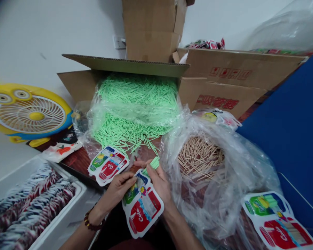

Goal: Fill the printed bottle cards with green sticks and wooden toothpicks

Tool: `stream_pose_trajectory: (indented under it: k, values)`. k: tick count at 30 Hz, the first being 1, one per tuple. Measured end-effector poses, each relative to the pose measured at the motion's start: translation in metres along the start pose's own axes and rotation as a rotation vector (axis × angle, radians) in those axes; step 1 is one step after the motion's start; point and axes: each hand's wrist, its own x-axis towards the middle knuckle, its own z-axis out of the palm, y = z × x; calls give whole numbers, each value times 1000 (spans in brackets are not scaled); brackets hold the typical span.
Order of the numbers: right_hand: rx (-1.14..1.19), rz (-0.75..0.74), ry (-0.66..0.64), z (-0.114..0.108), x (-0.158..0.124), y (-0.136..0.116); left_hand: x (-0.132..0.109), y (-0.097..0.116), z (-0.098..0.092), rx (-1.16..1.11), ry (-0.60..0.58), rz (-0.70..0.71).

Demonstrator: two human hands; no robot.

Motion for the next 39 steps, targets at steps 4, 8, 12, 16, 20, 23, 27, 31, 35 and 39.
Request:
stream_pose_trajectory:
  k: [4, 8, 12, 16, 20, 23, 27, 31, 35, 39]
  values:
    - [-17, 91, -178, -6, 6, -9, 3, -2, 0, -177, -33, -76]
    - [-221, 3, -193, -10, 16, -21, 6, -3, 0, -264, -14, -82]
    - [-482, 17, -322, -9, 25, -32, 8, -1, 1, -305, -27, -35]
    - [-688, -70, -422, -2, 33, -48, 9, 0, 0, -327, -32, -6]
    - [-838, -95, -556, 9, 41, -61, 10, -4, -3, -349, -9, 35]
    - [-841, -132, -575, 18, 45, -66, 11, -6, -7, -332, 17, 69]
    - [-849, -138, -595, 32, 47, -68, 12, -4, -12, -318, 40, 113]
    - [-851, -166, -617, 44, 45, -71, 12, -2, -14, -338, 71, 145]
    - [-737, -223, -552, 49, 47, -80, 14, -9, -18, -392, 158, 180]
    - [-655, -366, -357, 48, 71, -83, 16, -16, -23, -520, 212, 156]
